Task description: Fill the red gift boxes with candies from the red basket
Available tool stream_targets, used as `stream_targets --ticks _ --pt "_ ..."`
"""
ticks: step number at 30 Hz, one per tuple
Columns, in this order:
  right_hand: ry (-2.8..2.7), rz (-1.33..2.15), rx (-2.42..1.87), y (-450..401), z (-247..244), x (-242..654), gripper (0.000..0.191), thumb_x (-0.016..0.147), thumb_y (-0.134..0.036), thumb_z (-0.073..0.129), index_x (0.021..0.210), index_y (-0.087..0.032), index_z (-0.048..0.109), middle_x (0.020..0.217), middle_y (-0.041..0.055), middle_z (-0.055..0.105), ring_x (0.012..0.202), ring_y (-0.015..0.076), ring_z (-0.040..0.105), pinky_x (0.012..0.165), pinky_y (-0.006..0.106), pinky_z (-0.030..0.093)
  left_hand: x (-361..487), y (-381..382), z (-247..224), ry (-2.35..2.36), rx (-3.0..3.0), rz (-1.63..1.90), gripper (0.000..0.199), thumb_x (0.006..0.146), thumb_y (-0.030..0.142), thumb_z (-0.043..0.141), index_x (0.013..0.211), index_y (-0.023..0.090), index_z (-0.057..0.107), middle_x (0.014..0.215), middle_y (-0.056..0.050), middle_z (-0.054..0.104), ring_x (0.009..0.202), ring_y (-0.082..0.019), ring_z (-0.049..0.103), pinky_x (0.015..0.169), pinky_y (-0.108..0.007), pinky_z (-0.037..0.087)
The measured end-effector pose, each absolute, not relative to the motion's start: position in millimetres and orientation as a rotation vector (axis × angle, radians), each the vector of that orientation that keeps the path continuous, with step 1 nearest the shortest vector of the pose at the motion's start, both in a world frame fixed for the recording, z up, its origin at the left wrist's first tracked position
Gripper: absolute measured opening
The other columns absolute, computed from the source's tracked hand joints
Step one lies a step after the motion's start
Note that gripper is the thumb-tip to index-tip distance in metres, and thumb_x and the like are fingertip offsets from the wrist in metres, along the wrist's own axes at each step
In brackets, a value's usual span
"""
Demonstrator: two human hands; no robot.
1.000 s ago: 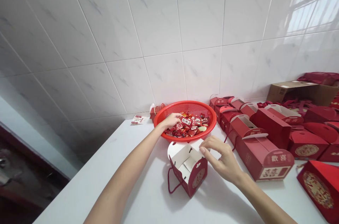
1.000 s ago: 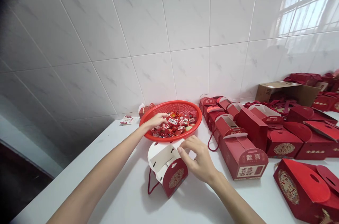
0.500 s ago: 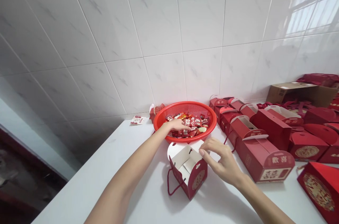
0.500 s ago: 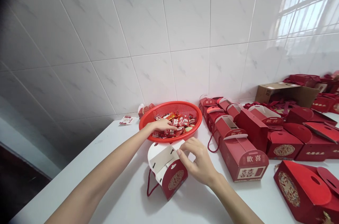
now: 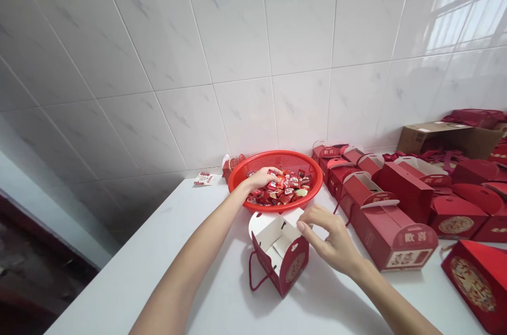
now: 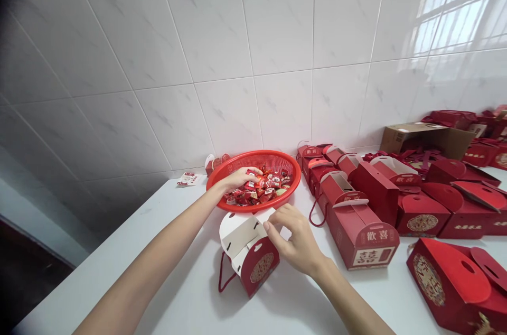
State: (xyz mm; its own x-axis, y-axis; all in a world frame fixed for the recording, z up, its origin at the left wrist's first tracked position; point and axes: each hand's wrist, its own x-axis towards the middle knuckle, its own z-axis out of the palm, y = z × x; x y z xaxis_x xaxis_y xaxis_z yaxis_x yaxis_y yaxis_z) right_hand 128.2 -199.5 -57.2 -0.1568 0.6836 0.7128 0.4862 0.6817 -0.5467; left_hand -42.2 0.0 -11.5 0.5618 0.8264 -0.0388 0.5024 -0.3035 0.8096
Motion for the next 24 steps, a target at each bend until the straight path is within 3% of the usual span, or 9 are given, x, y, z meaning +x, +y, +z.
stream_targets --ticks 3,7,10,16,24 --pt "-1.792 0.238 -0.934 -199.4 -57.2 128.5 0.024 0.098 -0.023 0.054 0.075 -0.020 0.059 0.072 0.0023 0.065 0.069 0.0167 0.056 0.068 0.029 0.046 -43.3 0.0 -10.5 1.044 1.899 0.563 0.026 0.068 0.022 0.060 0.092 0.016 0.066 0.085 -0.002 0.066 0.068 -0.013 0.057 0.063 -0.024 0.045" --pt "-1.784 0.247 -0.940 -199.3 -56.3 128.8 0.024 0.098 -0.024 0.053 0.075 -0.021 0.059 0.072 0.0028 0.065 0.069 0.0170 0.057 0.068 0.029 0.046 -43.9 0.5 -11.8 1.032 1.854 0.627 0.007 0.069 0.023 0.056 0.070 0.017 0.060 0.075 0.000 0.062 0.068 -0.013 0.054 0.062 -0.024 0.042" --pt "-1.785 0.238 -0.936 -199.7 -55.6 128.8 0.023 0.098 -0.024 0.054 0.076 -0.021 0.060 0.072 0.0028 0.065 0.070 0.0172 0.057 0.068 0.030 0.046 -43.9 -0.6 -12.2 1.030 1.831 0.624 0.013 0.070 0.027 0.062 0.063 0.017 0.057 0.068 0.001 0.058 0.066 -0.013 0.052 0.062 -0.025 0.041" --pt "-1.782 0.244 -0.942 -199.8 -55.2 128.4 0.025 0.098 -0.024 0.053 0.074 -0.021 0.059 0.071 0.0026 0.064 0.069 0.0167 0.057 0.067 0.029 0.046 -42.7 -5.5 -8.3 0.988 1.765 0.607 0.032 0.060 0.027 0.082 0.085 0.017 0.065 0.078 0.000 0.068 0.074 -0.016 0.063 0.073 -0.028 0.048" --pt "-1.798 0.229 -0.932 -200.2 -55.3 128.4 0.024 0.097 -0.023 0.054 0.074 -0.020 0.059 0.071 0.0018 0.065 0.068 0.0159 0.056 0.067 0.029 0.045 -39.0 -3.2 -7.0 0.979 1.808 0.620 0.023 0.070 0.019 0.071 0.092 0.015 0.070 0.083 -0.005 0.073 0.081 -0.019 0.069 0.081 -0.031 0.052"
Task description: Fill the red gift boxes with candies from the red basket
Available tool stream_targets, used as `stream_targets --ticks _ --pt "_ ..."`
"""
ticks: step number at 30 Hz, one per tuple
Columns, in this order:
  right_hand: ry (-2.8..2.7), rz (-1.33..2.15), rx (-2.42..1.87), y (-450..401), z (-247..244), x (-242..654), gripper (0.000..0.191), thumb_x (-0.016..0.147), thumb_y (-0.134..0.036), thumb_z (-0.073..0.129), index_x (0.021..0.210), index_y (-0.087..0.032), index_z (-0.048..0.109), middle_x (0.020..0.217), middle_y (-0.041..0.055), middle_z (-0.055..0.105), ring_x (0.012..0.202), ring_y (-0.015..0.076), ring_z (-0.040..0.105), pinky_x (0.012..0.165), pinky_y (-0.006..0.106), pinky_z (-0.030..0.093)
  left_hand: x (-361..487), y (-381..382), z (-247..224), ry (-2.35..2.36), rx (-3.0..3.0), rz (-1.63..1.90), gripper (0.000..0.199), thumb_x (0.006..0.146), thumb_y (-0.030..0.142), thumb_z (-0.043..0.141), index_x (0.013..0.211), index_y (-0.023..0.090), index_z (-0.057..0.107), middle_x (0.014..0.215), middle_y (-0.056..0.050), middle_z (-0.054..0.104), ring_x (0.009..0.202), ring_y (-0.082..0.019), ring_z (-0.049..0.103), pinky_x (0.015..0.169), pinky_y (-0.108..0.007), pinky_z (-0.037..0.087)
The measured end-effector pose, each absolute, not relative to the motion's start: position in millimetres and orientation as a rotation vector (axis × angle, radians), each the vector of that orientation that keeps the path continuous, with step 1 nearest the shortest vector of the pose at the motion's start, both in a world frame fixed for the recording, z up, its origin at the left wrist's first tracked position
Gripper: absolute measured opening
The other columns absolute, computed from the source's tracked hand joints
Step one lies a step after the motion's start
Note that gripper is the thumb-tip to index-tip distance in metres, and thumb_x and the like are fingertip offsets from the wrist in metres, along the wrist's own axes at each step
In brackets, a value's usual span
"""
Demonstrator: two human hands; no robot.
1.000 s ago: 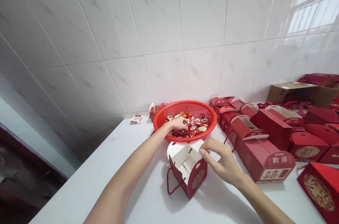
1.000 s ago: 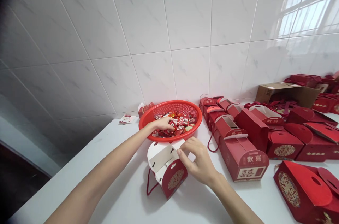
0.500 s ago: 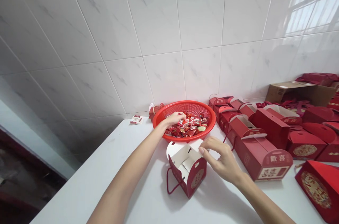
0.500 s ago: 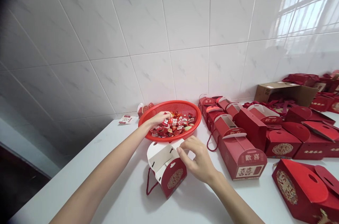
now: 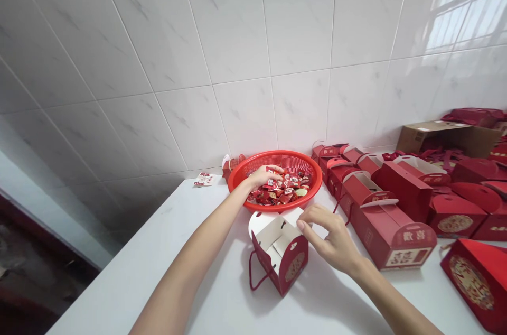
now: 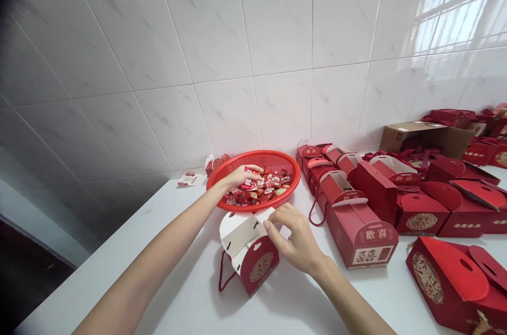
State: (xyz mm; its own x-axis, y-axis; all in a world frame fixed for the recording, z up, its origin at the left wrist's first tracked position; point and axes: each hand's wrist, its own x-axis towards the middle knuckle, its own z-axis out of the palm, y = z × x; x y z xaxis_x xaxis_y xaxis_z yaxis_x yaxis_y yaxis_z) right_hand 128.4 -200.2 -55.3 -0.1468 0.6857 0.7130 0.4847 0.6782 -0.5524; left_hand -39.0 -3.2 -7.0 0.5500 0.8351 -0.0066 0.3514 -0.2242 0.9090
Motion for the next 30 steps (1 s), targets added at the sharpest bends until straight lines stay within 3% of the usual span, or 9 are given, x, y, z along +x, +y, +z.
stream_targets --ticks 5,8,10,15,17,19,22,26,30 --pt "-1.798 0.221 -0.938 -200 -55 128 0.025 0.098 -0.024 0.053 0.073 -0.020 0.058 0.071 0.0026 0.065 0.069 0.0164 0.056 0.068 0.029 0.046 -31 5 -9 1.007 1.966 0.581 0.027 0.075 0.017 0.062 0.101 0.014 0.072 0.098 -0.010 0.075 0.084 -0.021 0.069 0.081 -0.032 0.053" --pt "-1.801 0.224 -0.941 -200 -55 128 0.028 0.098 -0.026 0.052 0.072 -0.020 0.057 0.070 0.0028 0.064 0.068 0.0167 0.055 0.067 0.030 0.046 -20 7 -10 1.030 2.101 0.518 0.040 0.069 0.008 0.058 0.105 0.017 0.074 0.112 -0.009 0.074 0.093 -0.022 0.069 0.086 -0.031 0.052" --pt "-1.803 0.225 -0.950 -200 -54 127 0.029 0.099 -0.027 0.051 0.072 -0.020 0.058 0.070 0.0029 0.064 0.068 0.0168 0.055 0.067 0.030 0.046 -8 6 -12 1.013 2.189 0.438 0.044 0.064 0.004 0.055 0.098 0.021 0.077 0.113 -0.005 0.074 0.096 -0.023 0.068 0.087 -0.028 0.051" --pt "-1.804 0.210 -0.959 -199 -55 127 0.030 0.099 -0.029 0.050 0.072 -0.021 0.058 0.069 0.0030 0.063 0.068 0.0173 0.055 0.066 0.031 0.046 21 1 -21 0.998 2.302 0.169 0.034 0.051 -0.002 0.055 0.064 0.021 0.075 0.068 -0.002 0.073 0.064 -0.023 0.067 0.069 -0.030 0.052" --pt "-1.801 0.197 -0.955 -199 -54 127 0.031 0.100 -0.029 0.049 0.071 -0.021 0.058 0.068 0.0030 0.063 0.067 0.0173 0.054 0.065 0.031 0.046 25 0 -23 1.017 2.320 0.147 0.031 0.049 -0.002 0.056 0.060 0.021 0.073 0.053 0.000 0.065 0.056 -0.022 0.063 0.065 -0.030 0.051" --pt "-1.802 0.189 -0.954 -198 -54 127 0.031 0.100 -0.029 0.049 0.071 -0.021 0.058 0.068 0.0031 0.063 0.067 0.0173 0.054 0.065 0.031 0.045 23 -1 -22 1.030 2.327 0.187 0.031 0.049 -0.003 0.058 0.060 0.022 0.072 0.051 0.002 0.063 0.058 -0.021 0.062 0.068 -0.029 0.051" --pt "-1.805 0.186 -0.946 -199 -54 127 0.030 0.099 -0.029 0.049 0.073 -0.021 0.059 0.069 0.0034 0.064 0.068 0.0175 0.055 0.066 0.031 0.045 14 -4 -13 1.038 2.304 0.330 0.031 0.052 -0.002 0.061 0.067 0.022 0.074 0.066 -0.001 0.070 0.073 -0.022 0.066 0.077 -0.029 0.051" --pt "-1.823 0.197 -0.939 -200 -54 126 0.030 0.099 -0.030 0.050 0.073 -0.020 0.061 0.070 0.0038 0.065 0.069 0.0179 0.056 0.068 0.032 0.045 0 -14 10 0.992 2.218 0.562 0.024 0.067 0.010 0.065 0.089 0.017 0.074 0.098 -0.007 0.074 0.091 -0.023 0.066 0.085 -0.031 0.050" --pt "-1.867 0.258 -0.914 -201 -52 128 0.029 0.098 -0.031 0.052 0.073 -0.020 0.063 0.074 0.0043 0.068 0.072 0.0182 0.059 0.073 0.033 0.047 -17 -39 36 0.877 2.073 0.655 0.027 0.076 0.020 0.065 0.102 0.014 0.069 0.095 -0.007 0.071 0.076 -0.016 0.064 0.074 -0.029 0.052"
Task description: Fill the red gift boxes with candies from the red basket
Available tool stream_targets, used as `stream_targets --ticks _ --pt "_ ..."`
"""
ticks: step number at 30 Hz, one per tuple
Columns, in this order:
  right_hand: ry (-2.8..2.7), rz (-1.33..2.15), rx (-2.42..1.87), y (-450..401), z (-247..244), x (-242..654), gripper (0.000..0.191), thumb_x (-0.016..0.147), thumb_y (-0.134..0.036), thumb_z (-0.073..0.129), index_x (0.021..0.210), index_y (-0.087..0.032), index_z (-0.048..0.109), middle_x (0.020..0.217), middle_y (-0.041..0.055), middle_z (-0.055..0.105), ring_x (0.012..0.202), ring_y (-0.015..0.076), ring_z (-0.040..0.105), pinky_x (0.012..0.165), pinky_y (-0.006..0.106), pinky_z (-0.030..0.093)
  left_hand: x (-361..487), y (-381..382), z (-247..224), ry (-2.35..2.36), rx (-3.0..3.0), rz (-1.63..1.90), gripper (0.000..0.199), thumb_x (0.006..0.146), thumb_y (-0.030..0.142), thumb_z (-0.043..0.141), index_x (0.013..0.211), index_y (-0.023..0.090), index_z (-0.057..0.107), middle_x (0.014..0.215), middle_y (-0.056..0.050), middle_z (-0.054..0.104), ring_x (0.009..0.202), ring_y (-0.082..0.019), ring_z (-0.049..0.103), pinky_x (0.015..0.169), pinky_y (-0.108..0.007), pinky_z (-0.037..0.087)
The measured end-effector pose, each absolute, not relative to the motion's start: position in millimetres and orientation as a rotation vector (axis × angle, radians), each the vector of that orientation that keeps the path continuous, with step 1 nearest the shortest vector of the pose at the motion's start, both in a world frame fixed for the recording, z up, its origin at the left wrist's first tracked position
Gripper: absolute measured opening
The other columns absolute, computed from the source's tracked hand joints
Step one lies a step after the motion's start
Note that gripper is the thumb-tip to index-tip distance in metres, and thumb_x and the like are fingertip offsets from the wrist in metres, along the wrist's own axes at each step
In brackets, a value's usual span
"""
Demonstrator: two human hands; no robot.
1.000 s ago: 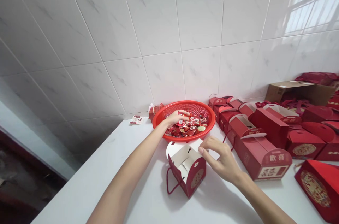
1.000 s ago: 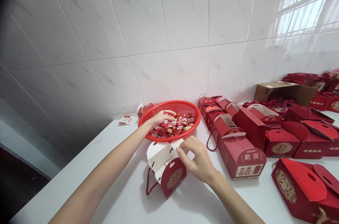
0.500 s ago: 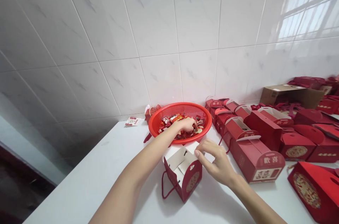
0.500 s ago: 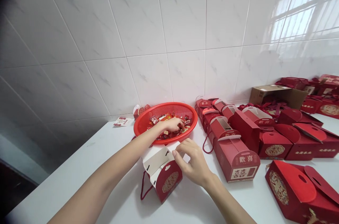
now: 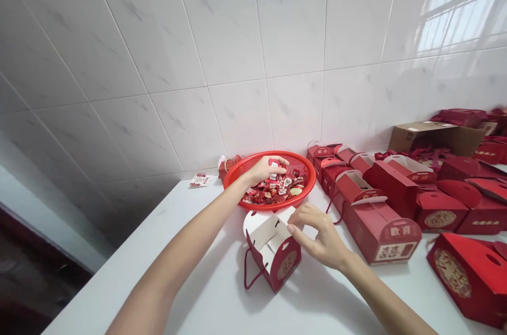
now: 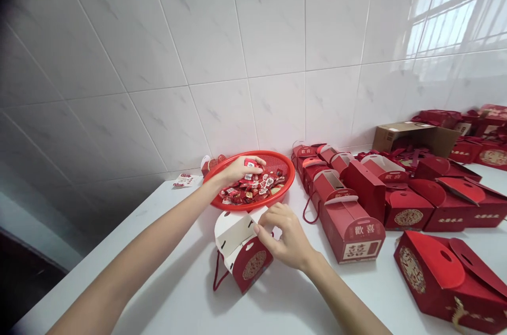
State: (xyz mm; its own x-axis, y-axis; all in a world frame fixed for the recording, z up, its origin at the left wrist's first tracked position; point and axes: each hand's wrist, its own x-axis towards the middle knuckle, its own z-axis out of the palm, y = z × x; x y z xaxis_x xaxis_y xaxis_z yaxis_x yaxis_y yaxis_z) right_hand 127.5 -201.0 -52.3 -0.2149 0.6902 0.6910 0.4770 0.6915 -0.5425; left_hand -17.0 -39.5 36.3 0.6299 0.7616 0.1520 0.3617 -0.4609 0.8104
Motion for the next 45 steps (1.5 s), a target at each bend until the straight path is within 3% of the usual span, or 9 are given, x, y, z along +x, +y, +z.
stream_targets --ticks 6,9,13,17,23,30,36,41,45 --pt "-1.897 0.403 -0.905 -201 -48 132 0.017 0.093 -0.037 0.062 0.091 -0.021 0.068 0.093 0.0062 0.072 0.088 0.0216 0.063 0.081 0.036 0.050 -58 -111 53 0.652 1.857 0.298 0.023 0.077 0.027 0.072 0.096 0.016 0.069 0.077 -0.002 0.066 0.063 -0.015 0.062 0.061 -0.028 0.050" --pt "-1.904 0.450 -0.918 -203 -48 132 0.025 0.089 -0.042 0.067 0.103 -0.022 0.066 0.100 0.0068 0.071 0.092 0.0223 0.063 0.082 0.035 0.051 -77 -138 45 0.683 2.054 0.177 0.022 0.081 0.028 0.070 0.100 0.018 0.072 0.094 -0.005 0.071 0.076 -0.018 0.066 0.070 -0.029 0.051" --pt "-1.943 0.501 -0.887 -206 -48 129 0.036 0.085 -0.045 0.072 0.112 -0.022 0.063 0.110 0.0081 0.069 0.099 0.0233 0.064 0.086 0.035 0.052 -95 -155 33 0.713 2.331 0.226 0.039 0.079 0.029 0.074 0.118 0.025 0.070 0.114 -0.006 0.070 0.102 -0.024 0.064 0.082 -0.031 0.051" --pt "-1.972 0.499 -0.890 -207 -48 128 0.039 0.084 -0.046 0.073 0.113 -0.022 0.062 0.109 0.0085 0.069 0.097 0.0232 0.064 0.084 0.035 0.053 -109 -161 29 0.759 2.297 0.303 0.043 0.083 0.029 0.069 0.125 0.029 0.065 0.128 -0.007 0.064 0.109 -0.024 0.063 0.076 -0.029 0.053" --pt "-1.997 0.453 -0.854 -206 -49 129 0.042 0.083 -0.050 0.073 0.113 -0.022 0.062 0.109 0.0090 0.068 0.096 0.0234 0.063 0.084 0.035 0.053 -138 -172 26 0.928 2.366 0.480 0.035 0.086 0.036 0.066 0.120 0.029 0.068 0.132 -0.006 0.062 0.118 -0.026 0.057 0.097 -0.040 0.049" --pt "-1.978 0.204 -0.933 -208 -50 128 0.044 0.081 -0.049 0.075 0.113 -0.023 0.061 0.115 0.0126 0.064 0.105 0.0286 0.061 0.088 0.041 0.052 -165 -182 -1 1.240 2.179 0.454 0.047 0.083 0.049 0.065 0.125 0.028 0.065 0.129 -0.009 0.059 0.116 -0.028 0.059 0.098 -0.041 0.049" --pt "-2.037 0.217 -0.832 -211 -53 125 0.041 0.081 -0.046 0.073 0.111 -0.022 0.060 0.114 0.0126 0.060 0.105 0.0269 0.062 0.087 0.038 0.055 -162 -185 -14 1.149 2.126 0.485 0.049 0.081 0.045 0.067 0.126 0.027 0.063 0.134 -0.008 0.058 0.119 -0.028 0.056 0.096 -0.037 0.049" --pt "-2.045 0.212 -0.680 -214 -61 116 0.049 0.084 -0.044 0.071 0.126 -0.022 0.056 0.135 0.0173 0.052 0.125 0.0309 0.055 0.101 0.045 0.050 -158 -188 -12 1.143 1.910 0.593 0.060 0.078 0.050 0.066 0.131 0.023 0.058 0.120 -0.009 0.063 0.102 -0.027 0.061 0.091 -0.039 0.050" --pt "-2.080 0.336 -0.643 -218 -62 110 0.055 0.089 -0.047 0.065 0.135 -0.021 0.051 0.135 0.0180 0.054 0.127 0.0296 0.055 0.102 0.043 0.050 -155 -187 -16 0.955 1.683 0.678 0.055 0.078 0.038 0.055 0.131 0.023 0.054 0.123 -0.009 0.061 0.103 -0.025 0.060 0.089 -0.038 0.050"
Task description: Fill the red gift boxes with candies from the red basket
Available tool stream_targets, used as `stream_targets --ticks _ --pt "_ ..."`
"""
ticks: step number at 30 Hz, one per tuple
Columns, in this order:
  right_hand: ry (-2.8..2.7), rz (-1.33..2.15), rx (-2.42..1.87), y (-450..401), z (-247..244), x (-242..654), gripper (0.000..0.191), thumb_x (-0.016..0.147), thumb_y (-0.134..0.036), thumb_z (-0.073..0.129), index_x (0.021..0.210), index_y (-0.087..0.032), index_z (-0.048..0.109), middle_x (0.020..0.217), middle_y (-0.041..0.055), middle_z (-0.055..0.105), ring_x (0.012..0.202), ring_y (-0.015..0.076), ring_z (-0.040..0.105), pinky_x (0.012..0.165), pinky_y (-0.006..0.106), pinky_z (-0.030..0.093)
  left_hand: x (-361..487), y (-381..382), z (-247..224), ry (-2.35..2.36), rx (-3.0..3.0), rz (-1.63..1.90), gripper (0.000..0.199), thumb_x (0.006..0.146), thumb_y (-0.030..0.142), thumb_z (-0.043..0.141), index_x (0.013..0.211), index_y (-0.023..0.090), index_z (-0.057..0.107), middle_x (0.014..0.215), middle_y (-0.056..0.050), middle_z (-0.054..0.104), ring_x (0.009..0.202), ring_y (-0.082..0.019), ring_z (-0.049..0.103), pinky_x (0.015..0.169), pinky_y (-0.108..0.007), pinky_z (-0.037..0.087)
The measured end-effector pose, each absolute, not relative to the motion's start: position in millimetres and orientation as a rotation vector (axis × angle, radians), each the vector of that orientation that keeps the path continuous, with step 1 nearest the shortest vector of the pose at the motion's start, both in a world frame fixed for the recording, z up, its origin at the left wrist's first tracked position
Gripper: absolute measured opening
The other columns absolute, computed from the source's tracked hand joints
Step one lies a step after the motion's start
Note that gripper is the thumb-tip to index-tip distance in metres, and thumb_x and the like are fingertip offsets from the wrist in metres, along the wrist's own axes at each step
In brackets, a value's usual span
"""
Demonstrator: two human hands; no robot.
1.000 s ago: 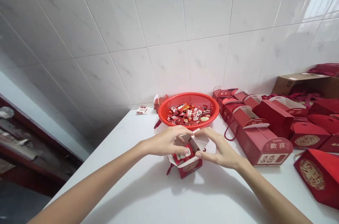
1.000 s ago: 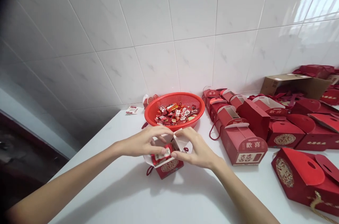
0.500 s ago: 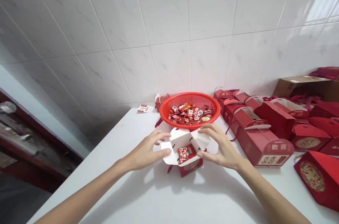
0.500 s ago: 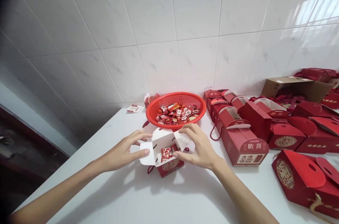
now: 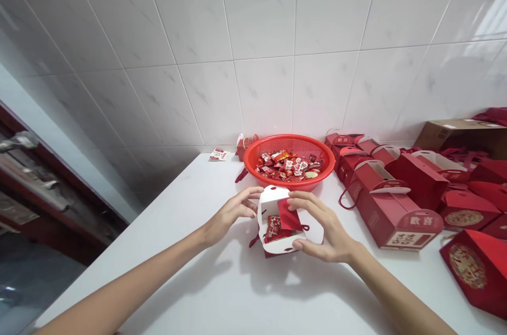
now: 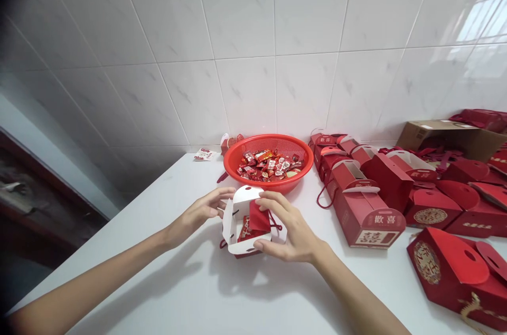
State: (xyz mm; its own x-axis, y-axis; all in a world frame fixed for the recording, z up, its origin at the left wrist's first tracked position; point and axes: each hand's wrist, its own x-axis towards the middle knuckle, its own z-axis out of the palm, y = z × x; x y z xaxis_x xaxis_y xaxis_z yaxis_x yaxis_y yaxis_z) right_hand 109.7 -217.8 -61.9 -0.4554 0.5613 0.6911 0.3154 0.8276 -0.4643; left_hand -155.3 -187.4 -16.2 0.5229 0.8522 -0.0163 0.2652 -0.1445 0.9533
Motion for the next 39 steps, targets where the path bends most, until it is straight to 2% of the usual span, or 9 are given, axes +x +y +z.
stream_targets --ticks 7,12,15,18,21,25,29,33,39 --pt "-2.074 0.410 -0.566 -222 -63 102 0.049 0.091 -0.053 0.059 0.126 -0.019 0.057 0.125 0.0174 0.061 0.114 0.0276 0.063 0.094 0.039 0.053 -143 -191 -29 1.124 1.569 0.835 0.082 0.064 0.032 0.079 0.137 0.023 0.044 0.093 0.002 0.049 0.068 -0.009 0.050 0.074 -0.029 0.049" --pt "-2.014 0.299 -0.617 -223 -70 95 0.037 0.092 -0.036 0.063 0.125 -0.020 0.056 0.125 0.0160 0.061 0.115 0.0263 0.063 0.094 0.037 0.054 -143 -193 -31 1.118 1.743 0.654 0.059 0.072 0.040 0.076 0.123 0.016 0.060 0.069 0.005 0.048 0.062 -0.012 0.043 0.060 -0.025 0.039" --pt "-1.979 0.247 -0.677 -224 -74 89 0.033 0.092 -0.026 0.062 0.124 -0.022 0.056 0.123 0.0145 0.062 0.113 0.0252 0.063 0.094 0.038 0.055 -142 -195 -29 1.122 1.810 0.651 0.045 0.074 0.041 0.072 0.112 0.016 0.067 0.088 -0.001 0.061 0.065 -0.011 0.045 0.065 -0.027 0.042" --pt "-1.939 0.237 -0.713 -224 -77 84 0.032 0.090 -0.023 0.063 0.122 -0.022 0.056 0.118 0.0131 0.062 0.110 0.0245 0.063 0.092 0.038 0.056 -142 -196 -27 1.111 1.864 0.671 0.040 0.078 0.042 0.068 0.111 0.019 0.069 0.106 -0.005 0.064 0.068 -0.012 0.050 0.071 -0.029 0.046" --pt "-1.887 0.235 -0.794 -223 -79 82 0.033 0.090 -0.024 0.064 0.121 -0.022 0.055 0.120 0.0133 0.060 0.113 0.0251 0.061 0.093 0.039 0.055 -142 -198 -27 1.095 1.908 0.652 0.039 0.082 0.048 0.064 0.107 0.019 0.071 0.103 -0.005 0.063 0.071 -0.014 0.053 0.073 -0.030 0.047" --pt "-1.840 0.230 -0.910 -220 -83 82 0.028 0.093 -0.025 0.060 0.119 -0.021 0.054 0.123 0.0137 0.059 0.115 0.0250 0.060 0.093 0.039 0.055 -142 -202 -31 1.063 2.053 0.586 0.043 0.076 0.051 0.072 0.107 0.021 0.072 0.102 -0.005 0.062 0.075 -0.015 0.054 0.075 -0.030 0.048" --pt "-1.827 0.220 -0.989 -218 -84 82 0.020 0.098 -0.031 0.053 0.116 -0.022 0.055 0.120 0.0123 0.061 0.104 0.0229 0.064 0.088 0.037 0.056 -138 -204 -38 1.099 2.075 0.604 0.046 0.079 0.051 0.070 0.114 0.021 0.069 0.104 -0.006 0.063 0.078 -0.017 0.057 0.076 -0.031 0.050" --pt "-1.867 0.286 -1.110 -219 -80 85 0.028 0.100 -0.041 0.048 0.119 -0.022 0.052 0.117 0.0107 0.063 0.092 0.0215 0.066 0.081 0.037 0.056 -135 -199 -43 1.135 2.025 0.644 0.046 0.079 0.051 0.069 0.114 0.021 0.068 0.112 -0.007 0.064 0.074 -0.015 0.058 0.073 -0.031 0.051" --pt "-1.919 0.361 -1.234 -216 -74 93 0.046 0.097 -0.054 0.046 0.127 -0.020 0.050 0.125 0.0127 0.062 0.106 0.0272 0.065 0.087 0.043 0.055 -134 -194 -43 1.166 1.990 0.727 0.047 0.079 0.052 0.068 0.115 0.021 0.068 0.116 -0.007 0.068 0.069 -0.014 0.058 0.071 -0.031 0.052"
